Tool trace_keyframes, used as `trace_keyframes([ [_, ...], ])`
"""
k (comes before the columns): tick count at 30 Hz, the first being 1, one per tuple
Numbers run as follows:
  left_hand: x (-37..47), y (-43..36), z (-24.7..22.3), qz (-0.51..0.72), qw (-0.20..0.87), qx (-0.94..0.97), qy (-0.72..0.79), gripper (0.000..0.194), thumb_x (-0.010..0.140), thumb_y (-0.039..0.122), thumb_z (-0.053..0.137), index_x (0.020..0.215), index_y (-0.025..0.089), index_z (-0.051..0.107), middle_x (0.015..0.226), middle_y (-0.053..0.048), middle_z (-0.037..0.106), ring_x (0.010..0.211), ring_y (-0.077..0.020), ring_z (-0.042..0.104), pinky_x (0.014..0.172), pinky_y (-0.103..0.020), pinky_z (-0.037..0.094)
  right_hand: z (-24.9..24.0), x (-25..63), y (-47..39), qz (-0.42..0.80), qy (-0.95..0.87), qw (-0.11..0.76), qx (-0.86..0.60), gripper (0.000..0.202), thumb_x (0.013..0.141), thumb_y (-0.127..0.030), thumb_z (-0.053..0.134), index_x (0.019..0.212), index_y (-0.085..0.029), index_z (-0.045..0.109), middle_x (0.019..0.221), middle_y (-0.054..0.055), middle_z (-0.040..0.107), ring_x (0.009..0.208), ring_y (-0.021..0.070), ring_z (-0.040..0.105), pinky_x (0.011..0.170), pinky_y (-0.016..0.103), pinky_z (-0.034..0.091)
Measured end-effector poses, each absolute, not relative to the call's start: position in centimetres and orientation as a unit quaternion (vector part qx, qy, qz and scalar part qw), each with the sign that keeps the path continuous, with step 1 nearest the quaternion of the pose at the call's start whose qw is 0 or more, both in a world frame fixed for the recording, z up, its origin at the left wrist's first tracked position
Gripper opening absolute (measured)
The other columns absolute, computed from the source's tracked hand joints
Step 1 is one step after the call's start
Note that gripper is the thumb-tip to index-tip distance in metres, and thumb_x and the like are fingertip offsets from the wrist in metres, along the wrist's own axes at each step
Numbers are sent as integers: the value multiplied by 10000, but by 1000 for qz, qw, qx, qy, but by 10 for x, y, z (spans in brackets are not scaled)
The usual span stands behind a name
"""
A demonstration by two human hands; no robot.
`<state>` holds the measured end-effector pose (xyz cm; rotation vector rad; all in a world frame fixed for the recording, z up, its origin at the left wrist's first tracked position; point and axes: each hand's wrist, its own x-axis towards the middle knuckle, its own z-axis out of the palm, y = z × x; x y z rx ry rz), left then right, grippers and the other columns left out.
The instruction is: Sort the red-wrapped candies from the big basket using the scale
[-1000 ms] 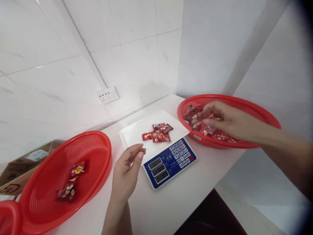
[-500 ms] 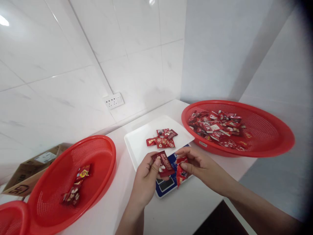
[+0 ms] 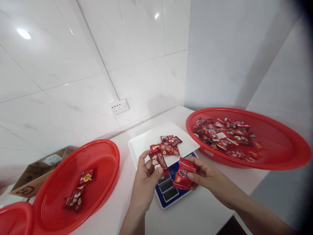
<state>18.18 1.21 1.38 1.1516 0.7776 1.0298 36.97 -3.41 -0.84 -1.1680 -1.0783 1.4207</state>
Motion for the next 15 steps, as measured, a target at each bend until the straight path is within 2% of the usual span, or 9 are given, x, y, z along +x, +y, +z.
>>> trace_keyframes([
  [4,180,14,14,437,634,539,343,333,794,301,598,1100,247,479,1069,-36,649,810,-134,596,635,-217,433,-9,369,-36,616,-423,487,-452,368,751,-398,635,1066,-248,519,946,17,621,826,172,613,745,332,496],
  [7,177,14,15,418,609,565,368,370,782,333,604,1133,232,548,1127,-49,635,938,-176,588,729,-248,449,-12,367,-38,675,-399,465,-410,229,810,-439,556,905,-233,530,751,-18,604,691,141,604,684,307,482],
  [9,176,15,17,402,601,579,377,397,773,346,609,1145,214,578,1057,-51,666,934,-195,593,756,-273,458,-15,365,-39,686,-394,458,-406,282,828,-496,509,812,-214,514,640,-37,553,577,110,552,603,265,449],
  [11,175,14,19,383,596,596,378,387,766,353,613,1124,203,611,936,-42,696,841,-193,609,716,-281,471,-17,363,-38,666,-401,469,-419,357,822,-552,483,757,-201,505,592,-49,491,513,85,472,528,228,391],
  [13,176,12,21,376,587,609,379,357,762,346,617,1094,214,637,855,-25,700,783,-183,607,697,-279,473,-16,361,-35,635,-420,479,-437,395,807,-588,472,754,-199,518,590,-53,454,500,81,420,491,217,344],
  [15,177,10,22,358,586,624,374,325,771,329,606,1075,224,651,854,-22,696,798,-186,602,725,-290,470,-11,360,-33,601,-457,476,-451,390,803,-590,473,805,-207,545,619,-42,473,548,102,446,522,230,357],
])
